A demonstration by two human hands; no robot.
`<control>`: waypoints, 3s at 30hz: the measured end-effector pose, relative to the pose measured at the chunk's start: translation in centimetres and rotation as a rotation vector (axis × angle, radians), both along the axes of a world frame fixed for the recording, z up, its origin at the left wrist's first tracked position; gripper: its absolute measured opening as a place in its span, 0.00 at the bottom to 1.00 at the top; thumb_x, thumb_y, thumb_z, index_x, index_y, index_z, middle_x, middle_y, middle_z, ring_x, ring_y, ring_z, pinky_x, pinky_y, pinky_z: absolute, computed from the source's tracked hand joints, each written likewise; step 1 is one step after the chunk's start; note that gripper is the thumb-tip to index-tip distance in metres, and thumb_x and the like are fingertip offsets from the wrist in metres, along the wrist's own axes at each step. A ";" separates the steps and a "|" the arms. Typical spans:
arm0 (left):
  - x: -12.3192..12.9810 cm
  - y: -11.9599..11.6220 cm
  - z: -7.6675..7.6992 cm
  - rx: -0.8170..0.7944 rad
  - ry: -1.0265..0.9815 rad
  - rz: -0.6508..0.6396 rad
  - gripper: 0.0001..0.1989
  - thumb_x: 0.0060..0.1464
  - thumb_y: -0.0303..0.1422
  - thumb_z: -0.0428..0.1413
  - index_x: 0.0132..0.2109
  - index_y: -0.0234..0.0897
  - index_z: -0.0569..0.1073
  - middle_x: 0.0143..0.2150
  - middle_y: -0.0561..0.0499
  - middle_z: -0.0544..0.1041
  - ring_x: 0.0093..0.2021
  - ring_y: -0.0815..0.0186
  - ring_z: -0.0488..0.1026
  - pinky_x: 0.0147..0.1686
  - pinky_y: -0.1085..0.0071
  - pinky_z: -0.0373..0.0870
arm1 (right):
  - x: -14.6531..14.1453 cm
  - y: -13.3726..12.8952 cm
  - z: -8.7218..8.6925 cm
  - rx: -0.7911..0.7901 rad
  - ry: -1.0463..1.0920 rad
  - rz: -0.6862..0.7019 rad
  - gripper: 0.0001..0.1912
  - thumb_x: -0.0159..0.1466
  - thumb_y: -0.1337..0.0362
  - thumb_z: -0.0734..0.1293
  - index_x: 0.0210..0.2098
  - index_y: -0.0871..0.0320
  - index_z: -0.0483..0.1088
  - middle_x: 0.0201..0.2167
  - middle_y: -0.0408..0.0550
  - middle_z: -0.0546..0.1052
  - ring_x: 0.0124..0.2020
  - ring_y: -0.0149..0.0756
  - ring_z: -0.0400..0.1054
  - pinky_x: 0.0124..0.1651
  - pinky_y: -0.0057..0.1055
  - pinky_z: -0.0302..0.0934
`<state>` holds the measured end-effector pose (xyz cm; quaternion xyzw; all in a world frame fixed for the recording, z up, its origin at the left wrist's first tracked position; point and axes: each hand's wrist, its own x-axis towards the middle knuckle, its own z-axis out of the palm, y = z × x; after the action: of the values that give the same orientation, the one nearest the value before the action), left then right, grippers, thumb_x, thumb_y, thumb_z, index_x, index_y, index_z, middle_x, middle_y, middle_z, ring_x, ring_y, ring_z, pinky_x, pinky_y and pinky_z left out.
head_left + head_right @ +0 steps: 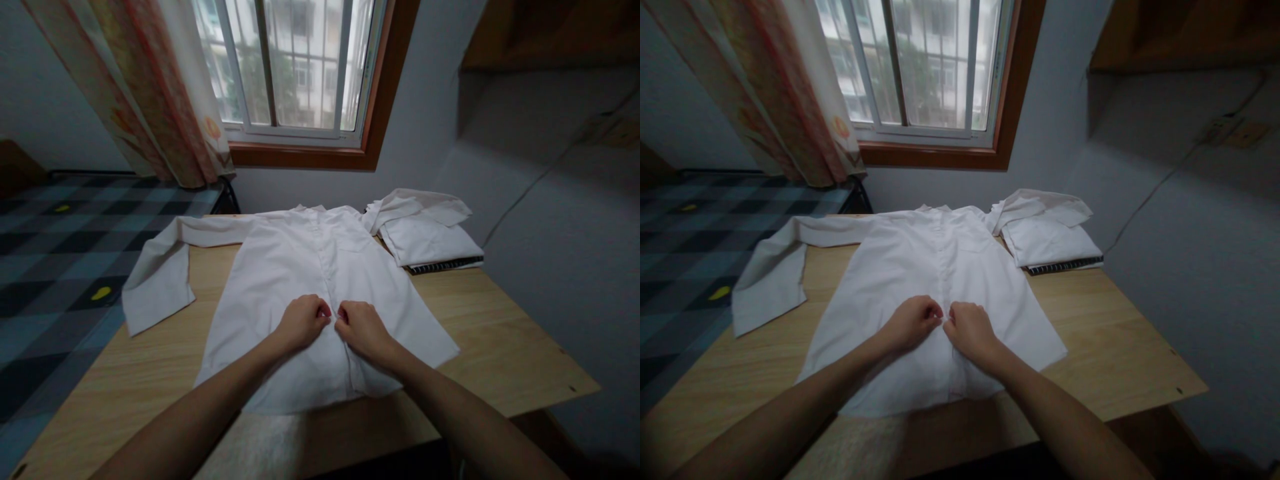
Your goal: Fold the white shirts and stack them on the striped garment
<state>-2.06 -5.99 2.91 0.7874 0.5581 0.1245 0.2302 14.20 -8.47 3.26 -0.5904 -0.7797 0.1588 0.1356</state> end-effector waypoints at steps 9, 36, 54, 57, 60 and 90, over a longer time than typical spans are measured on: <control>0.3 -0.2 0.2 -0.089 -0.087 0.067 0.08 0.52 0.33 0.55 0.32 0.35 0.77 0.30 0.49 0.76 0.32 0.64 0.71 0.31 0.70 0.61 | 1.4 1.0 -2.0 -0.167 0.600 -0.112 0.08 0.54 0.67 0.65 0.28 0.63 0.76 0.22 0.45 0.76 0.25 0.32 0.67 0.29 0.26 0.55; 0.5 0.0 0.8 -0.562 -0.481 0.183 0.10 0.48 0.33 0.51 0.22 0.34 0.69 0.12 0.58 0.60 0.13 0.73 0.55 0.17 0.74 0.48 | 0.4 1.3 -3.3 -0.505 1.106 -0.189 0.11 0.53 0.58 0.67 0.25 0.62 0.71 0.20 0.44 0.74 0.20 0.29 0.69 0.24 0.26 0.65; 0.5 0.1 0.4 -0.637 -0.584 0.222 0.06 0.47 0.30 0.52 0.28 0.32 0.72 0.22 0.53 0.75 0.13 0.76 0.61 0.13 0.76 0.49 | 0.1 0.8 -3.5 -0.341 0.999 -0.198 0.04 0.49 0.66 0.67 0.26 0.60 0.71 0.17 0.43 0.75 0.18 0.31 0.69 0.22 0.25 0.63; 0.5 0.2 0.4 -0.642 -0.595 0.214 0.06 0.47 0.29 0.52 0.27 0.31 0.72 0.20 0.54 0.73 0.13 0.76 0.60 0.13 0.77 0.49 | 0.0 0.7 -3.4 -0.265 0.933 -0.185 0.03 0.51 0.66 0.66 0.25 0.60 0.71 0.17 0.43 0.74 0.19 0.32 0.69 0.22 0.25 0.62; 0.6 0.3 0.5 -0.657 -0.609 0.221 0.07 0.48 0.29 0.51 0.27 0.32 0.71 0.19 0.54 0.73 0.12 0.75 0.61 0.13 0.77 0.51 | 0.0 0.5 -3.2 -0.170 0.836 -0.176 0.04 0.52 0.66 0.66 0.25 0.60 0.72 0.17 0.43 0.74 0.19 0.32 0.69 0.23 0.25 0.61; -0.3 0.5 0.4 0.010 -0.219 0.028 0.09 0.54 0.33 0.51 0.32 0.35 0.74 0.27 0.50 0.75 0.28 0.67 0.68 0.29 0.73 0.57 | 1.3 1.3 -2.3 -0.124 0.781 -0.181 0.07 0.57 0.62 0.64 0.34 0.58 0.68 0.22 0.39 0.70 0.21 0.28 0.65 0.25 0.25 0.60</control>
<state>-2.38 -5.52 3.32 0.7625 0.5397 0.2159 0.2842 15.51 -7.20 0.92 -0.5591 -0.6031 0.4055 0.3991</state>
